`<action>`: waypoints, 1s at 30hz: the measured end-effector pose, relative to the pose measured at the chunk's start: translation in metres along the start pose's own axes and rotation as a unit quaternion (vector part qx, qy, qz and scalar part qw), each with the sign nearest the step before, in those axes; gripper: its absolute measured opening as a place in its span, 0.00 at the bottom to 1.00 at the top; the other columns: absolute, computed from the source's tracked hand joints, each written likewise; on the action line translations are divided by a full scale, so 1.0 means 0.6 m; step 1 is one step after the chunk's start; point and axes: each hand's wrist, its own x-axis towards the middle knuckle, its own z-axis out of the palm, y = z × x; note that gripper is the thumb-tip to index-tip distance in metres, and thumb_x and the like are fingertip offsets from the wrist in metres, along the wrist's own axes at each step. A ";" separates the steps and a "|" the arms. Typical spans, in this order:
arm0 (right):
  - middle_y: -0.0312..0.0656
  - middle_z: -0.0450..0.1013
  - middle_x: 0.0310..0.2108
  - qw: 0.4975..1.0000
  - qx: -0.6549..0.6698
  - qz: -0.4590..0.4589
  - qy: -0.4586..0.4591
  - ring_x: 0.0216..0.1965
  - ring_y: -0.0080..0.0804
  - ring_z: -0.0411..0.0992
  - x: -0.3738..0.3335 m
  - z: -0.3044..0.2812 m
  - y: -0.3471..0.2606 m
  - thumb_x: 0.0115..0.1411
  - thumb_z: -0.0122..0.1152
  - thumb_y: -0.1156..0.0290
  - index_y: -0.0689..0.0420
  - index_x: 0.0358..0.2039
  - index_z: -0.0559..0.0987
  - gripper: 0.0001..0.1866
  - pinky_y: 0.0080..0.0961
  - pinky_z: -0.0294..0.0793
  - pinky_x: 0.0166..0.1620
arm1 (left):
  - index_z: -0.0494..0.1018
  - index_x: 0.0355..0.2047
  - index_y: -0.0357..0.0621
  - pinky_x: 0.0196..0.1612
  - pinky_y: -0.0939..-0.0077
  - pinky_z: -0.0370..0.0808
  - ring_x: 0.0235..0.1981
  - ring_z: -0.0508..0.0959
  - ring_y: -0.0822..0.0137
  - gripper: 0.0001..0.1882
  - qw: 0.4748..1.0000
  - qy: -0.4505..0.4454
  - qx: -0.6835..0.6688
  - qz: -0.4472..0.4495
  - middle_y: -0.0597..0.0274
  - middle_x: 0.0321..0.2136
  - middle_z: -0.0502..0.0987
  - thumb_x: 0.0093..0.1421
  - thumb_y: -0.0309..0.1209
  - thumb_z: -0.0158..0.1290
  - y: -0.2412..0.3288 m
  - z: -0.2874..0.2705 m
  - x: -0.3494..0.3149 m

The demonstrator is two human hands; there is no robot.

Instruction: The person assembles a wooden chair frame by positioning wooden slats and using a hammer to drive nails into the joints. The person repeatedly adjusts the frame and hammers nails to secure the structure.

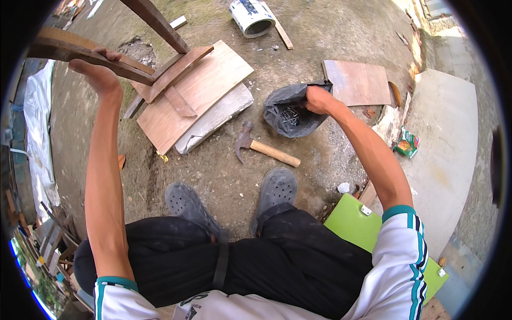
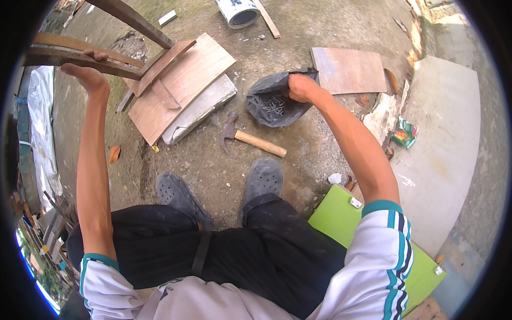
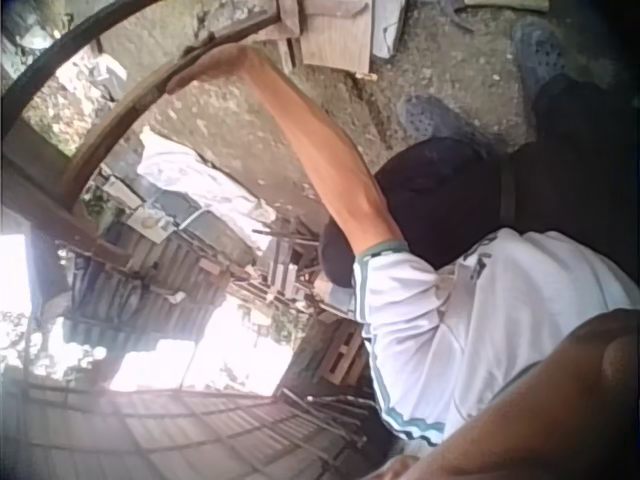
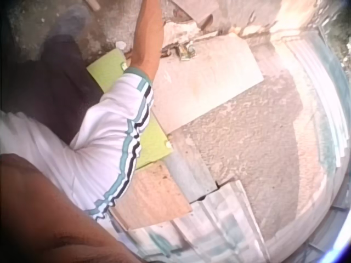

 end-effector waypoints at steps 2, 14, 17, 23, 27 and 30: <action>0.61 0.76 0.33 0.995 0.072 -0.051 -0.046 0.38 0.54 0.77 -0.007 -0.022 0.011 0.52 0.62 0.69 0.67 0.31 0.81 0.13 0.41 0.76 0.41 | 0.64 0.34 0.38 0.43 0.68 0.72 0.26 0.73 0.61 0.54 1.000 0.002 0.001 0.000 0.60 0.20 0.68 0.47 0.82 0.17 -0.002 -0.001 0.003; 0.52 0.78 0.39 0.989 -0.142 -0.036 -0.004 0.42 0.50 0.77 -0.065 0.001 -0.023 0.50 0.69 0.61 0.59 0.39 0.79 0.19 0.42 0.77 0.44 | 0.65 0.33 0.36 0.40 0.71 0.72 0.24 0.73 0.61 0.53 1.000 0.000 -0.005 0.011 0.58 0.20 0.69 0.52 0.79 0.15 -0.003 0.001 0.002; 0.46 0.78 0.41 0.968 -0.219 0.038 -0.119 0.43 0.43 0.78 -0.081 -0.021 -0.036 0.46 0.73 0.52 0.58 0.38 0.82 0.25 0.39 0.78 0.43 | 0.64 0.32 0.36 0.40 0.70 0.72 0.25 0.73 0.61 0.53 1.000 -0.006 -0.010 0.015 0.57 0.20 0.69 0.52 0.79 0.15 -0.004 -0.002 0.006; 0.44 0.77 0.40 0.963 -0.258 -0.006 -0.071 0.41 0.39 0.76 -0.113 0.022 -0.066 0.55 0.61 0.60 0.58 0.40 0.81 0.17 0.35 0.74 0.42 | 0.64 0.32 0.36 0.41 0.70 0.72 0.24 0.71 0.61 0.54 1.000 -0.002 -0.029 0.003 0.57 0.20 0.68 0.49 0.81 0.18 -0.004 -0.002 0.009; 0.43 0.76 0.40 0.956 -0.277 -0.096 -0.007 0.42 0.35 0.73 -0.136 0.083 -0.111 0.59 0.49 0.67 0.58 0.43 0.79 0.16 0.34 0.67 0.43 | 0.63 0.32 0.36 0.41 0.70 0.72 0.25 0.71 0.61 0.54 1.000 0.001 -0.024 0.006 0.57 0.20 0.68 0.48 0.81 0.18 -0.004 -0.004 0.009; 0.43 0.78 0.38 0.951 -0.277 -0.100 -0.098 0.40 0.38 0.76 -0.150 0.095 -0.128 0.60 0.48 0.66 0.60 0.44 0.78 0.17 0.37 0.67 0.40 | 0.62 0.32 0.37 0.42 0.70 0.72 0.25 0.71 0.61 0.53 1.000 -0.003 -0.024 0.006 0.57 0.19 0.68 0.49 0.81 0.16 -0.007 -0.002 0.010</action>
